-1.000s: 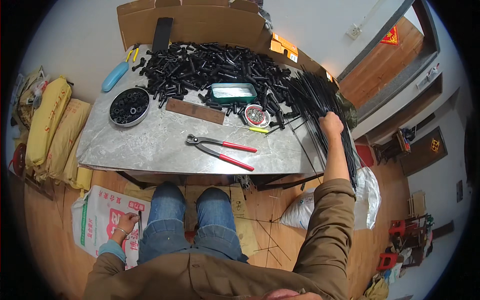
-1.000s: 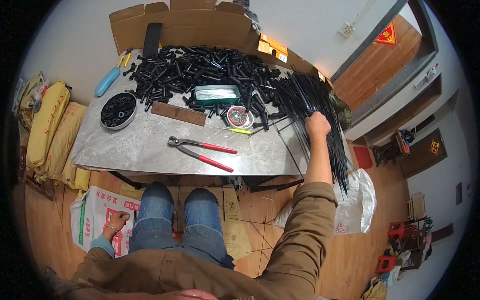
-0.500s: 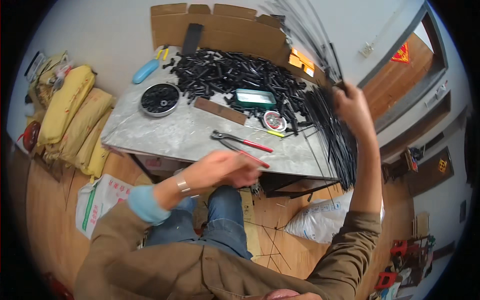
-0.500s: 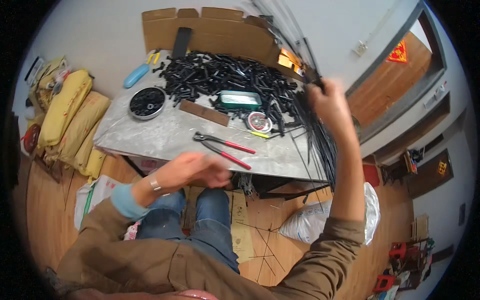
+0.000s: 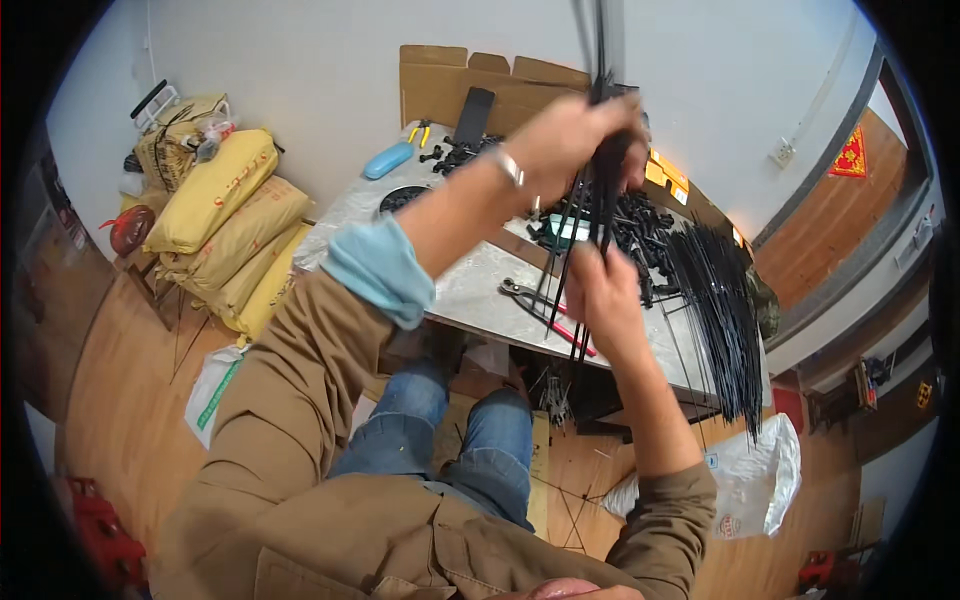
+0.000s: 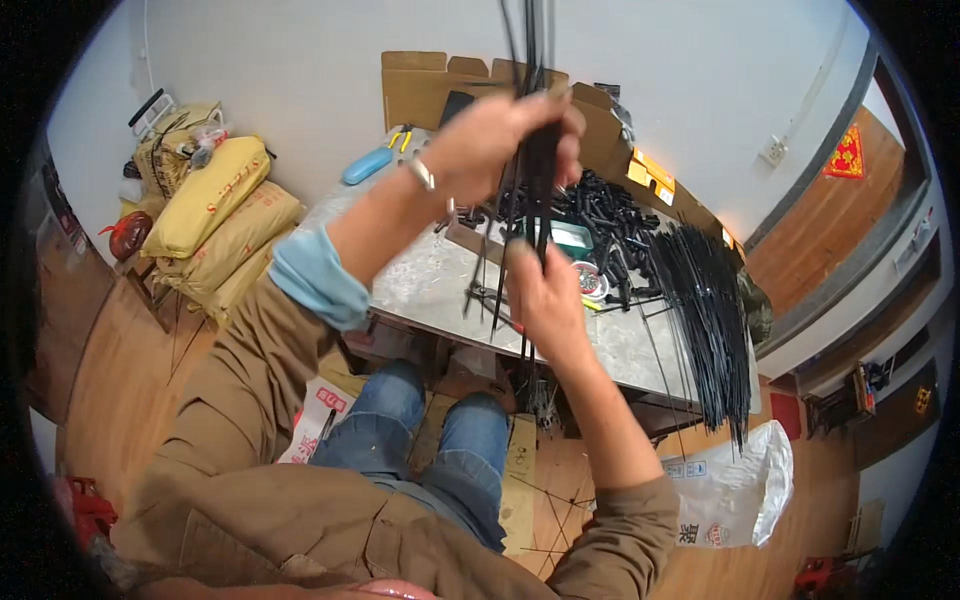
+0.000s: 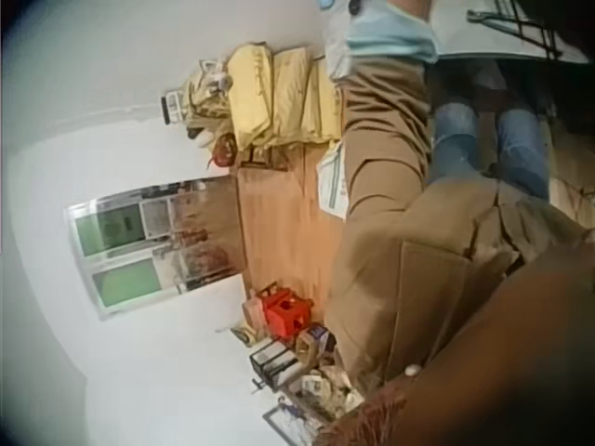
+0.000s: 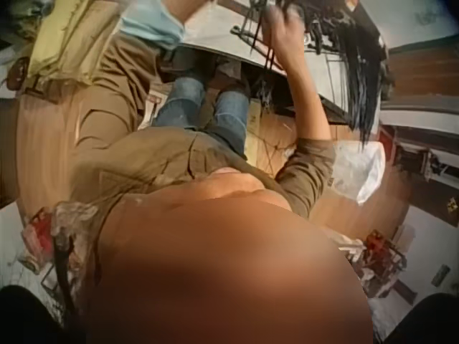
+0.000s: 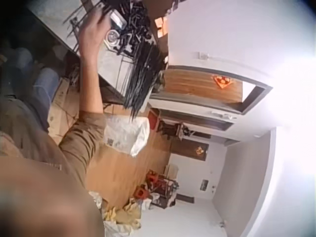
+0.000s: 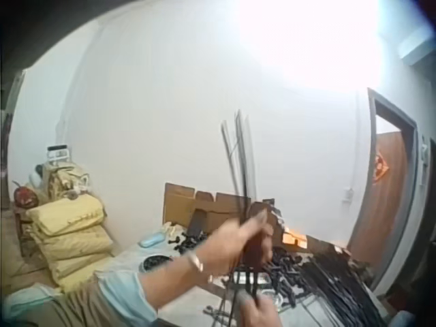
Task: Assembling and grouping bunches of black plastic rods and trimming them using cutters at a workbench.
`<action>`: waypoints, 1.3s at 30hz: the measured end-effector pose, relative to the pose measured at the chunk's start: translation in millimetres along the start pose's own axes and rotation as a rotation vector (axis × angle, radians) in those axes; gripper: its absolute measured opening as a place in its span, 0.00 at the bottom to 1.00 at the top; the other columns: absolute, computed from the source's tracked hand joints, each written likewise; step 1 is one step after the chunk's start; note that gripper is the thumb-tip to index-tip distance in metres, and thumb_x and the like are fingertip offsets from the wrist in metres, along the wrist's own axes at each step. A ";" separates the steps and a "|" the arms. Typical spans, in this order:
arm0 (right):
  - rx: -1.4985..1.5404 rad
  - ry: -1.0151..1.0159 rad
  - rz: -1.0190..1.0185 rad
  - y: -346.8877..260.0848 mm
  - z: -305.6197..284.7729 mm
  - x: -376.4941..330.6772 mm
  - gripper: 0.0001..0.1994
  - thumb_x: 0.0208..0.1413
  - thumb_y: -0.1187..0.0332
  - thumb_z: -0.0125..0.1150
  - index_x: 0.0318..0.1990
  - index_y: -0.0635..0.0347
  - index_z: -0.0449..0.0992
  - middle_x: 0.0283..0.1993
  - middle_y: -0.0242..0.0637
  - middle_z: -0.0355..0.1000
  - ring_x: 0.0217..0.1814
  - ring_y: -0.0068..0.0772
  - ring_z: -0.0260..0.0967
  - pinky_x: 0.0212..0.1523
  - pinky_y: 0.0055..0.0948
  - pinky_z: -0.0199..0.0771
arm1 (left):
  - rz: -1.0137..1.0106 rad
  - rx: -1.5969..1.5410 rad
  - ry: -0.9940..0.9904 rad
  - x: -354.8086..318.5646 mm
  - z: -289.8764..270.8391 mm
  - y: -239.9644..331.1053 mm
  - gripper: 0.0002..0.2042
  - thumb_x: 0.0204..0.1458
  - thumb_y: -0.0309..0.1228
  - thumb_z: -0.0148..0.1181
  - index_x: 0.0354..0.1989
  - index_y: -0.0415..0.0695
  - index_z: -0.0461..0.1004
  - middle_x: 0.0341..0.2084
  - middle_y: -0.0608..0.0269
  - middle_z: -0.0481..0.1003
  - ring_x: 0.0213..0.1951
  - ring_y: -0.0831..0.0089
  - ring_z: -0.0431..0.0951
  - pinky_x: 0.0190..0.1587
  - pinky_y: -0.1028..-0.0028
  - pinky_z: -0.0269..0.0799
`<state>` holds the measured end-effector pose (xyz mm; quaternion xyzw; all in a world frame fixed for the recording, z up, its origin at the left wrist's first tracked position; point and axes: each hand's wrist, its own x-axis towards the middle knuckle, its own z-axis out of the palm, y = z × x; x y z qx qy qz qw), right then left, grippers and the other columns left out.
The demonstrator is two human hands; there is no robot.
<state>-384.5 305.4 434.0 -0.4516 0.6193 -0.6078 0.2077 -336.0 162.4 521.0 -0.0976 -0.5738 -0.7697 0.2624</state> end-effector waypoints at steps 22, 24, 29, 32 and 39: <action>0.171 -0.147 0.139 18.1 45.7 87.1 0.10 0.62 0.65 0.50 0.36 0.64 0.71 0.21 0.28 0.63 0.16 0.19 0.58 0.15 0.23 0.66 | 0.125 1.524 0.533 -69.5 -111.9 50.0 0.25 0.51 0.52 0.57 0.21 0.38 0.78 0.16 0.52 0.75 0.21 0.64 0.78 0.27 0.66 0.73; 0.107 -0.213 0.132 -11.0 38.0 81.1 0.10 0.61 0.65 0.50 0.36 0.65 0.70 0.21 0.28 0.64 0.17 0.18 0.58 0.17 0.23 0.66 | -0.225 0.886 0.362 -69.5 -101.3 48.2 0.29 0.54 0.55 0.53 0.25 0.35 0.77 0.17 0.55 0.76 0.17 0.69 0.77 0.20 0.74 0.73; -0.566 -0.096 -0.139 -33.4 28.3 61.9 0.10 0.60 0.67 0.50 0.32 0.64 0.70 0.20 0.29 0.67 0.17 0.18 0.60 0.16 0.23 0.61 | -0.256 0.506 0.215 -74.6 -86.0 -6.3 0.31 0.51 0.58 0.56 0.35 0.32 0.72 0.24 0.58 0.75 0.18 0.75 0.76 0.18 0.78 0.73; -0.534 -0.170 -0.081 -15.9 16.9 48.9 0.09 0.59 0.66 0.50 0.32 0.63 0.70 0.19 0.29 0.68 0.16 0.18 0.59 0.16 0.22 0.60 | -0.197 0.442 0.292 -67.0 -79.5 -27.5 0.27 0.53 0.52 0.57 0.41 0.33 0.68 0.29 0.57 0.74 0.22 0.73 0.77 0.21 0.75 0.75; -0.284 -0.158 0.149 -3.2 5.2 22.1 0.10 0.62 0.66 0.49 0.39 0.63 0.71 0.21 0.25 0.63 0.16 0.12 0.52 0.14 0.18 0.52 | -0.355 -0.005 0.235 -69.5 -82.6 -54.6 0.18 0.57 0.46 0.55 0.39 0.41 0.74 0.28 0.69 0.74 0.25 0.80 0.70 0.30 0.79 0.69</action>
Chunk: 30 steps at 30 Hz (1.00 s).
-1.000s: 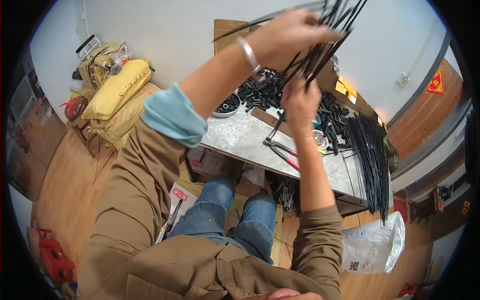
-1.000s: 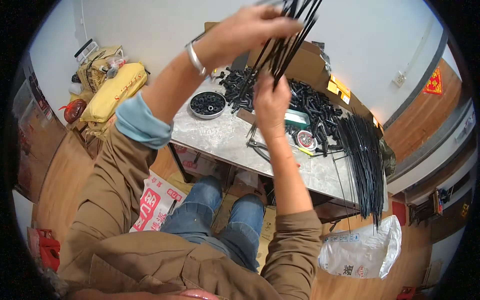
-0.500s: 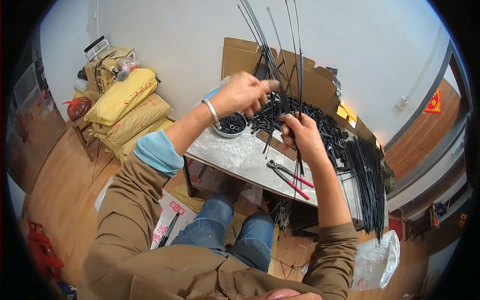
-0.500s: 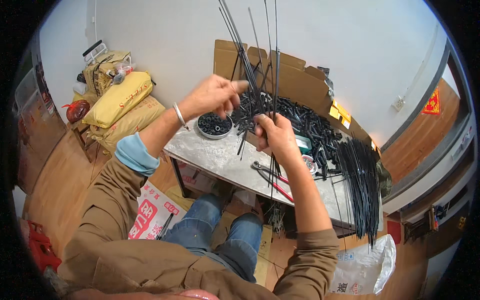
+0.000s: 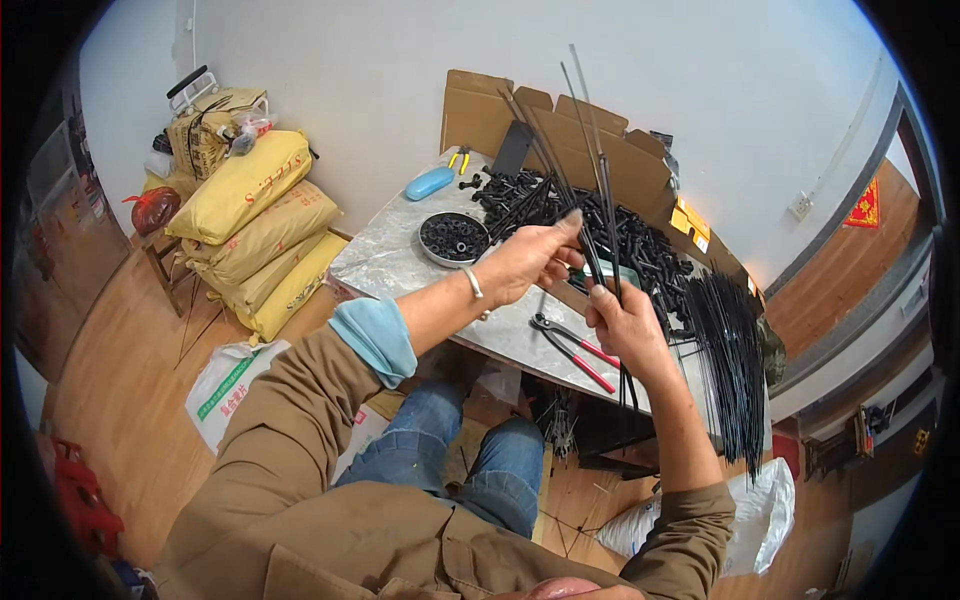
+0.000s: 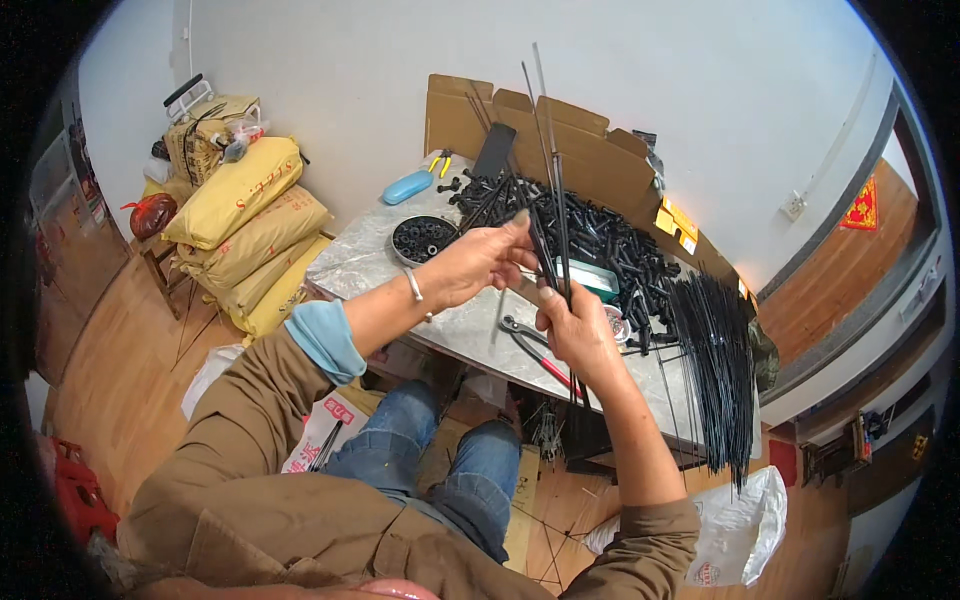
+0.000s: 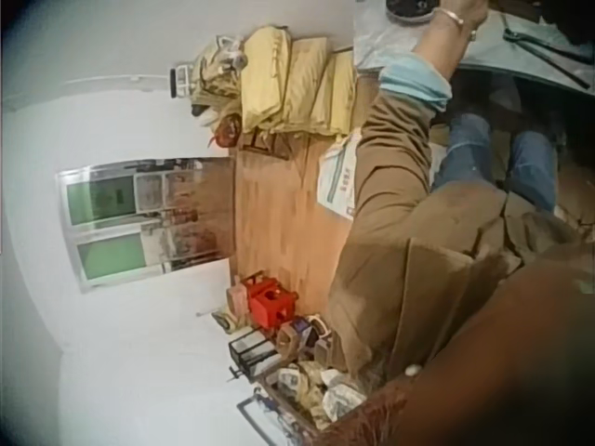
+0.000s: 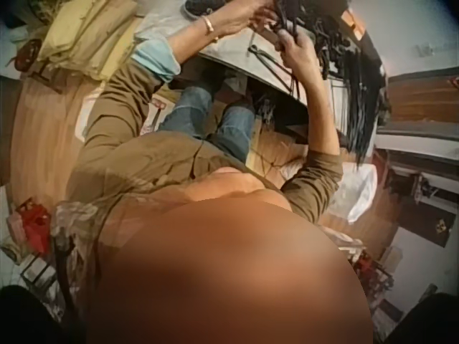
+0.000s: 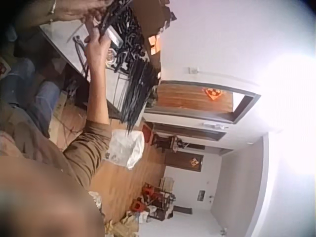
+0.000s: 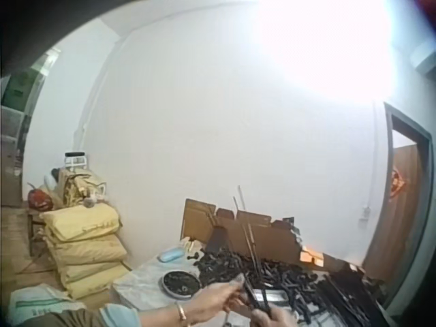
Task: Assembling and grouping bunches of black plastic rods and trimming them using cutters at a workbench.
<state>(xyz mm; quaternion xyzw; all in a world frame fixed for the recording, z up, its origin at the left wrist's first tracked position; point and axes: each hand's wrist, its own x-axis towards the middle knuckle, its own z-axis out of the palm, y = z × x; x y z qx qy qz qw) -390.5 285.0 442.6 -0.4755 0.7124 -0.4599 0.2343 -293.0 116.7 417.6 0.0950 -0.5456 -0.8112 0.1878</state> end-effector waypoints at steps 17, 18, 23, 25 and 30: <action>0.227 0.087 0.001 37.4 10.6 -35.8 0.12 0.64 0.66 0.45 0.50 0.63 0.67 0.25 0.32 0.70 0.14 0.11 0.54 0.12 0.14 0.53 | 0.043 -0.295 0.094 37.7 45.1 -21.2 0.23 0.45 0.47 0.69 0.35 0.38 0.70 0.26 0.64 0.72 0.23 0.76 0.72 0.27 0.73 0.74; 0.225 0.080 0.007 43.7 13.8 -38.3 0.13 0.64 0.66 0.45 0.51 0.63 0.66 0.26 0.32 0.70 0.14 0.11 0.53 0.12 0.14 0.53 | 0.077 -0.302 0.108 41.3 48.2 -18.6 0.20 0.46 0.45 0.68 0.34 0.41 0.71 0.25 0.64 0.72 0.24 0.75 0.73 0.27 0.72 0.74; 0.235 0.097 -0.017 67.9 21.3 -48.2 0.18 0.64 0.64 0.48 0.56 0.66 0.63 0.27 0.33 0.70 0.14 0.12 0.53 0.12 0.14 0.53 | 0.077 -0.170 0.117 38.1 68.6 -30.7 0.12 0.54 0.38 0.61 0.36 0.43 0.71 0.26 0.64 0.73 0.26 0.73 0.75 0.30 0.70 0.75; 0.313 0.115 -0.032 65.8 21.3 -53.5 0.20 0.64 0.63 0.49 0.57 0.66 0.62 0.27 0.33 0.70 0.13 0.12 0.53 0.12 0.14 0.52 | 0.045 -0.216 0.163 36.6 69.4 -32.0 0.13 0.59 0.40 0.54 0.38 0.41 0.71 0.28 0.64 0.73 0.28 0.73 0.76 0.30 0.71 0.75; 0.469 0.277 -0.058 70.6 19.3 -60.0 0.19 0.65 0.63 0.48 0.58 0.65 0.61 0.27 0.35 0.71 0.13 0.12 0.53 0.11 0.15 0.50 | 0.032 -0.195 0.065 41.6 64.4 -34.6 0.14 0.60 0.40 0.51 0.37 0.40 0.72 0.27 0.65 0.72 0.29 0.74 0.75 0.30 0.71 0.74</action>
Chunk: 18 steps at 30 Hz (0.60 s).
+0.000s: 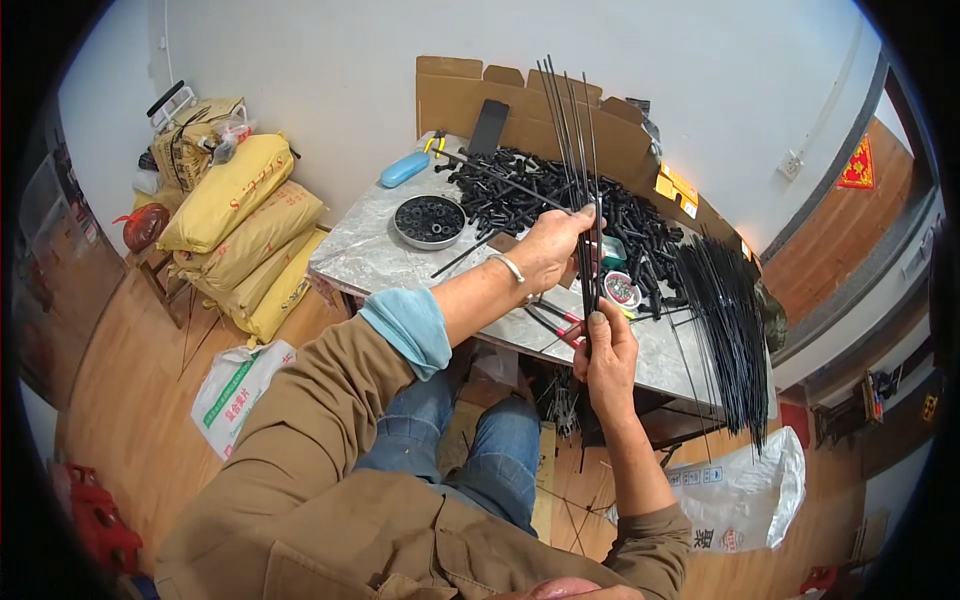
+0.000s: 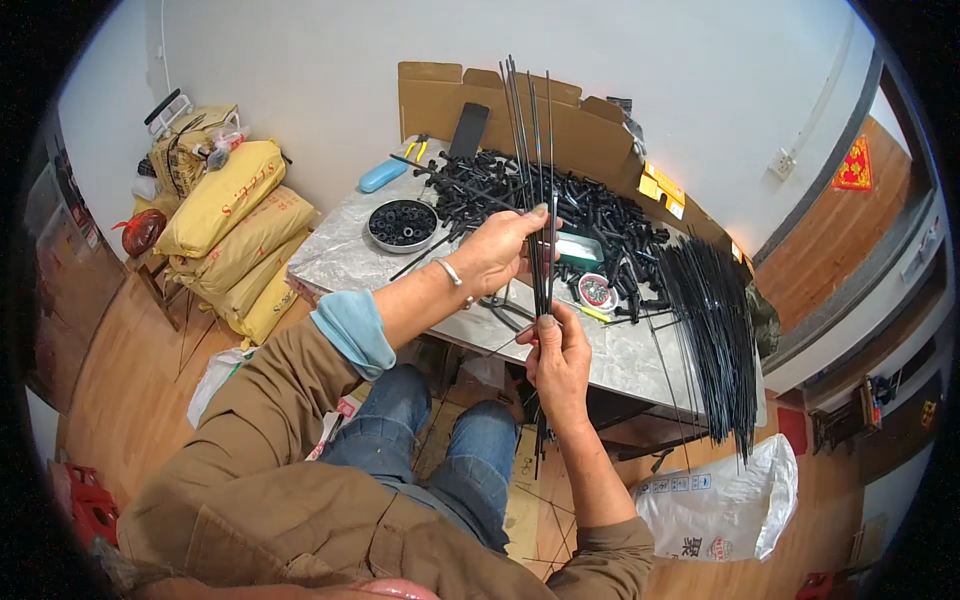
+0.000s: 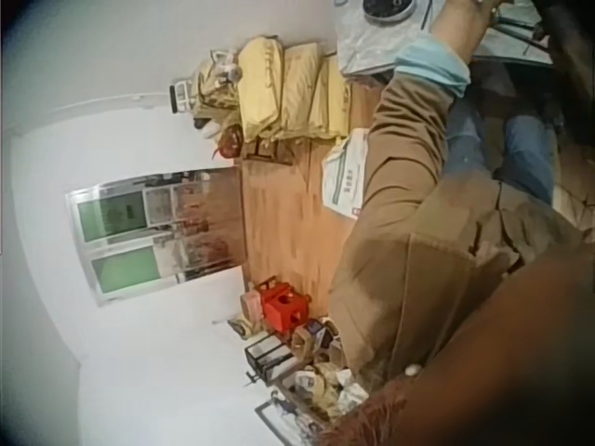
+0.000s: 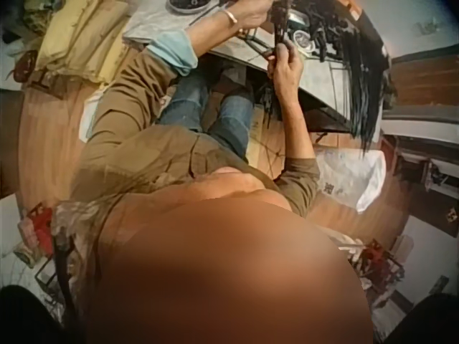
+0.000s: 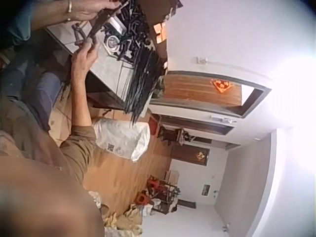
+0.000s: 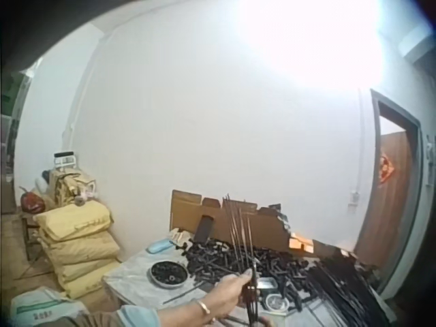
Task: Assembling and grouping bunches of black plastic rods and trimming them using cutters at a workbench.
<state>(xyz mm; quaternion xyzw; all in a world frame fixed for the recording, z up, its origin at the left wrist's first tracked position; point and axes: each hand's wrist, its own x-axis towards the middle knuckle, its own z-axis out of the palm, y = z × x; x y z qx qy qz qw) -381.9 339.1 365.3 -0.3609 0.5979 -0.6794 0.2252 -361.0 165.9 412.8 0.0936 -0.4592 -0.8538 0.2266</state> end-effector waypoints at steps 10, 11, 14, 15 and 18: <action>0.068 0.115 -0.043 9.2 -8.9 0.7 0.10 0.64 0.63 0.48 0.45 0.60 0.66 0.28 0.36 0.72 0.14 0.16 0.59 0.13 0.16 0.57 | 0.013 0.135 0.026 -7.4 22.1 -15.8 0.08 0.57 0.36 0.55 0.31 0.45 0.70 0.21 0.70 0.69 0.22 0.79 0.70 0.24 0.74 0.68; 0.069 0.119 -0.043 8.8 -9.6 1.4 0.10 0.64 0.63 0.48 0.45 0.60 0.66 0.28 0.36 0.72 0.14 0.16 0.59 0.13 0.16 0.57 | 0.024 0.076 0.021 -7.3 22.8 -17.9 0.09 0.58 0.37 0.54 0.30 0.46 0.69 0.20 0.70 0.68 0.21 0.79 0.69 0.23 0.75 0.67; 0.100 0.104 -0.024 6.2 -8.4 4.5 0.10 0.64 0.63 0.50 0.43 0.61 0.67 0.28 0.36 0.73 0.15 0.17 0.61 0.14 0.16 0.60 | 0.071 0.088 0.084 -0.5 24.6 -29.7 0.13 0.59 0.41 0.52 0.28 0.46 0.66 0.18 0.70 0.66 0.18 0.79 0.67 0.20 0.76 0.65; 0.091 0.086 -0.038 2.8 -7.3 5.6 0.10 0.63 0.64 0.51 0.42 0.62 0.67 0.29 0.35 0.72 0.17 0.17 0.62 0.16 0.16 0.62 | 0.100 0.089 0.115 0.9 26.1 -32.7 0.14 0.60 0.42 0.51 0.28 0.45 0.66 0.17 0.69 0.66 0.18 0.79 0.66 0.19 0.75 0.64; 0.053 0.094 -0.089 1.8 -4.4 10.7 0.10 0.62 0.65 0.53 0.41 0.64 0.67 0.29 0.34 0.72 0.21 0.16 0.64 0.20 0.16 0.64 | 0.140 0.116 0.174 0.5 31.5 -40.7 0.14 0.61 0.42 0.49 0.29 0.44 0.64 0.16 0.68 0.64 0.17 0.78 0.64 0.17 0.75 0.63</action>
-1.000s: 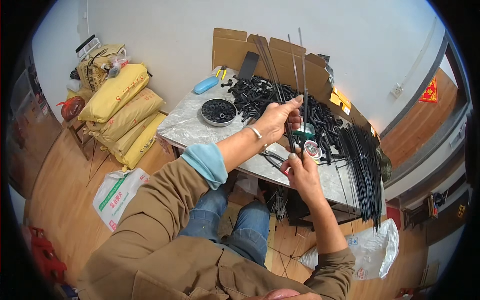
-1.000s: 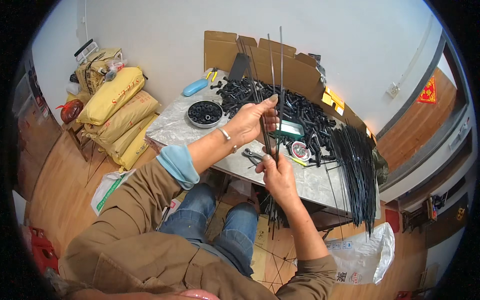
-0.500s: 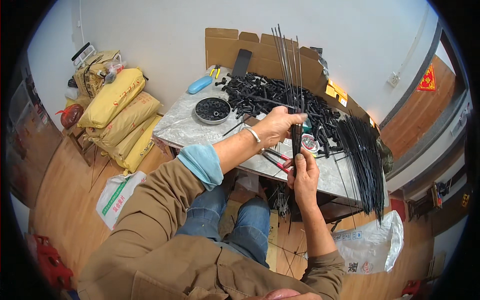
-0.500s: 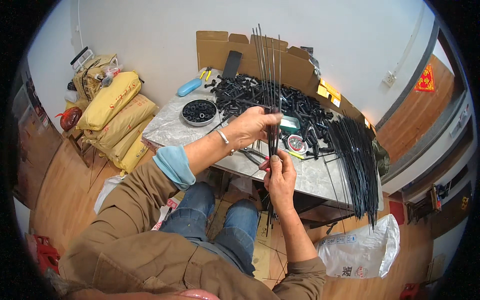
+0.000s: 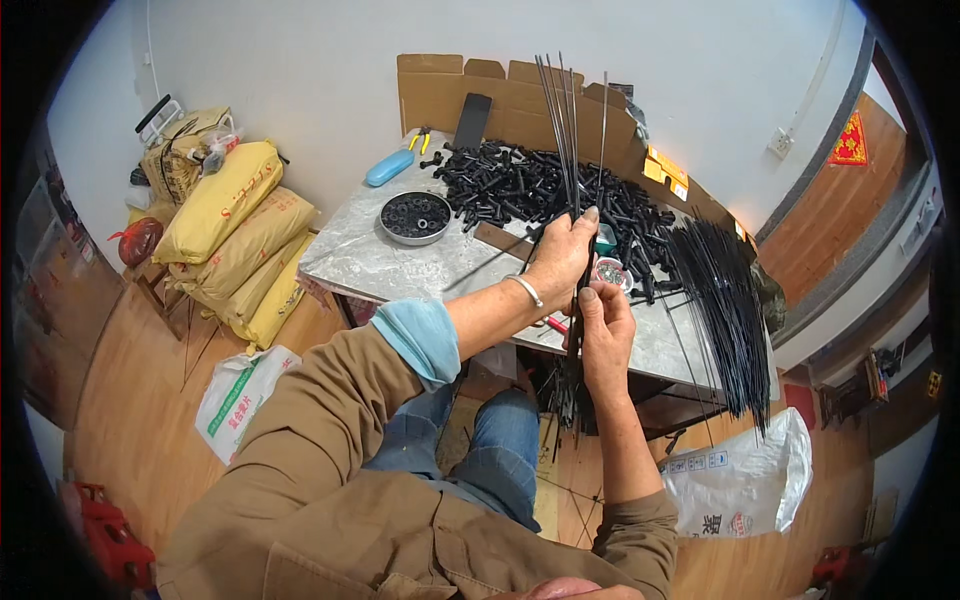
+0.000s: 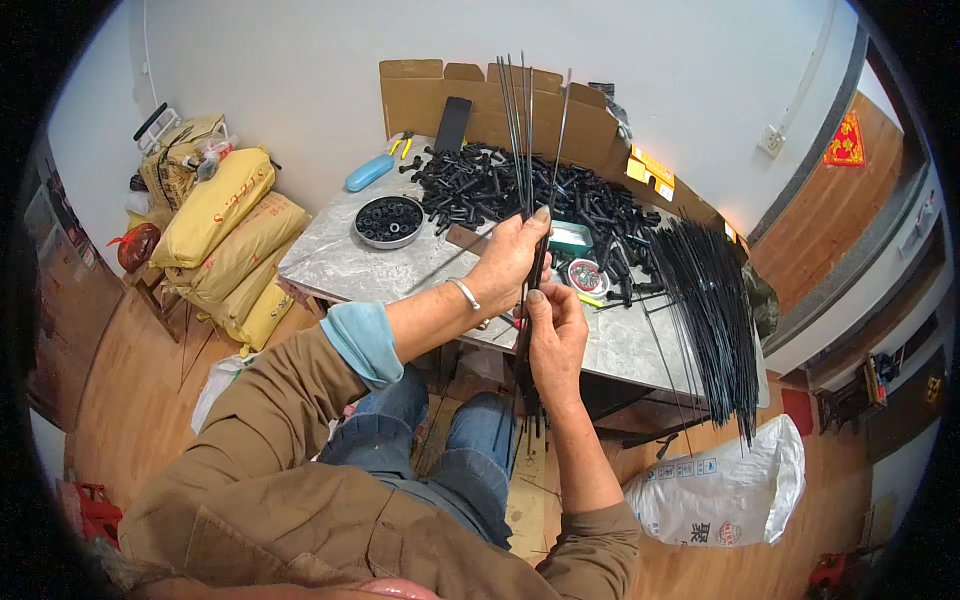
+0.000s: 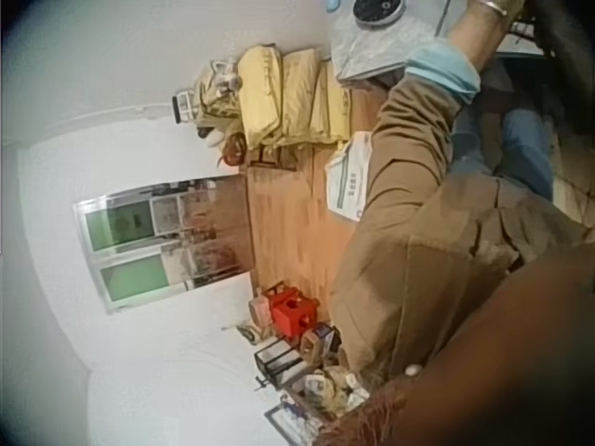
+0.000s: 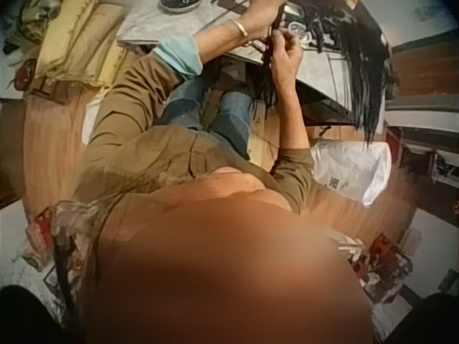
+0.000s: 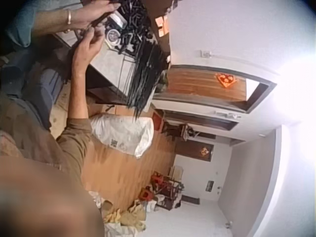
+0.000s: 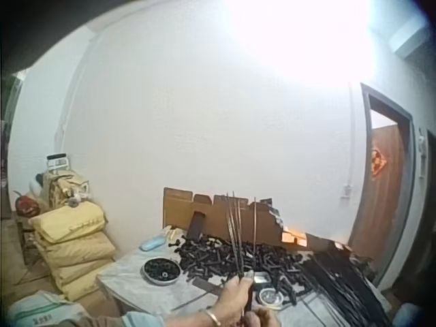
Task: Assembling and grouping bunches of black plastic rods and trimming them using cutters at a workbench.
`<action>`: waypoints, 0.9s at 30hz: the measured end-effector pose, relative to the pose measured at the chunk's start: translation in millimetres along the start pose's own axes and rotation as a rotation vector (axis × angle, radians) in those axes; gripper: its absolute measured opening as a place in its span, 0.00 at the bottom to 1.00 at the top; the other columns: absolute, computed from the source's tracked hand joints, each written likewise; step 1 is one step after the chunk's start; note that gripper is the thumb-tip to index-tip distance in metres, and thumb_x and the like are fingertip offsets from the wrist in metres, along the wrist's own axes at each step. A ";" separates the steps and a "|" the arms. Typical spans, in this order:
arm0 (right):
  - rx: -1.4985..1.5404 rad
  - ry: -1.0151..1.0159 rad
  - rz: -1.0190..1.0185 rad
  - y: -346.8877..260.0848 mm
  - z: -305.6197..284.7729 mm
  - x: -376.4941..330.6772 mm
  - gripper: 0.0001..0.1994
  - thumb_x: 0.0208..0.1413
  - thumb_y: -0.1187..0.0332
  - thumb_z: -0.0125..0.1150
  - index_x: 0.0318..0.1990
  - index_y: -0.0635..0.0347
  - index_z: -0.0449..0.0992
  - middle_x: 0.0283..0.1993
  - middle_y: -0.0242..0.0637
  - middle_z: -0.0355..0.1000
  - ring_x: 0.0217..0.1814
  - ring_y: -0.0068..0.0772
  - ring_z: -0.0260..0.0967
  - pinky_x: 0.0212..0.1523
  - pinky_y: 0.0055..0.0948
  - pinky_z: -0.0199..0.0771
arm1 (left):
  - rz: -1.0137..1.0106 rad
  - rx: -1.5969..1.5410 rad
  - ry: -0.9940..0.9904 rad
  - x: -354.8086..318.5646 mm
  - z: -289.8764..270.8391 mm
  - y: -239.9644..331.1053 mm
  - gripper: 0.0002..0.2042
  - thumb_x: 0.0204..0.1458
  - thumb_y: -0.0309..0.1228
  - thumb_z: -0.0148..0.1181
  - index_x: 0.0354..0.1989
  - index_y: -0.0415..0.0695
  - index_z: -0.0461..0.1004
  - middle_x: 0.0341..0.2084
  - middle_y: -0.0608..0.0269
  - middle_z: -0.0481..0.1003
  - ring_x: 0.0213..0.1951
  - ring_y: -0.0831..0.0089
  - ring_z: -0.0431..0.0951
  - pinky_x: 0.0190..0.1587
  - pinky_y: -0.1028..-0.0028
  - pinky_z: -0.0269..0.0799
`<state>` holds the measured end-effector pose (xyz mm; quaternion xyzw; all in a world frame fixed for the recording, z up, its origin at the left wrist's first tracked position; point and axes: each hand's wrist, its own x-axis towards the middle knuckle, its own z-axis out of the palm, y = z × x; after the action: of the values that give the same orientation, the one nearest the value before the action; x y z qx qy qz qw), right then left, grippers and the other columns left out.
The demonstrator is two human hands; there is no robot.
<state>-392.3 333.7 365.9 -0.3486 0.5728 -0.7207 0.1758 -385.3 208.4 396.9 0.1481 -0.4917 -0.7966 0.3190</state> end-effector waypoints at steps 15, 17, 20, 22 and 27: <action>-0.393 0.043 -0.151 -3.4 -31.8 13.3 0.10 0.59 0.67 0.56 0.27 0.63 0.72 0.20 0.24 0.65 0.20 0.13 0.58 0.20 0.16 0.56 | -0.135 -0.109 -0.237 -11.1 -2.7 14.4 0.09 0.59 0.32 0.52 0.39 0.38 0.71 0.30 0.59 0.75 0.28 0.70 0.77 0.29 0.71 0.77; -0.540 0.001 -0.124 -7.9 -35.3 10.4 0.11 0.57 0.68 0.57 0.25 0.64 0.72 0.19 0.25 0.65 0.20 0.13 0.57 0.20 0.17 0.56 | -0.110 0.000 -0.276 -10.5 -3.3 15.5 0.12 0.59 0.35 0.53 0.42 0.37 0.73 0.31 0.59 0.76 0.30 0.70 0.79 0.34 0.71 0.79; -0.525 0.066 -0.145 -2.0 -47.1 11.0 0.11 0.57 0.68 0.56 0.24 0.64 0.72 0.19 0.26 0.66 0.19 0.14 0.58 0.20 0.18 0.57 | -0.122 -0.019 -0.297 -5.2 -2.8 14.0 0.11 0.59 0.34 0.53 0.39 0.38 0.73 0.32 0.58 0.77 0.30 0.70 0.80 0.34 0.70 0.79; -0.525 0.107 -0.149 -8.6 -47.4 8.7 0.11 0.58 0.69 0.55 0.25 0.65 0.73 0.18 0.26 0.65 0.19 0.14 0.58 0.20 0.18 0.57 | -0.122 0.036 -0.291 -4.6 -8.4 20.3 0.11 0.59 0.34 0.53 0.38 0.38 0.73 0.32 0.58 0.77 0.29 0.70 0.80 0.33 0.70 0.79; -0.464 0.136 -0.173 0.2 -53.7 11.4 0.14 0.60 0.66 0.53 0.25 0.65 0.72 0.20 0.28 0.67 0.19 0.14 0.59 0.19 0.18 0.58 | -0.115 0.145 -0.171 -4.2 -10.9 22.6 0.10 0.59 0.35 0.53 0.38 0.39 0.71 0.23 0.65 0.72 0.22 0.74 0.76 0.27 0.72 0.77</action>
<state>-438.1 364.0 363.7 -0.3783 0.7014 -0.6040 -0.0103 -368.0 196.6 411.2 0.1304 -0.5640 -0.7857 0.2181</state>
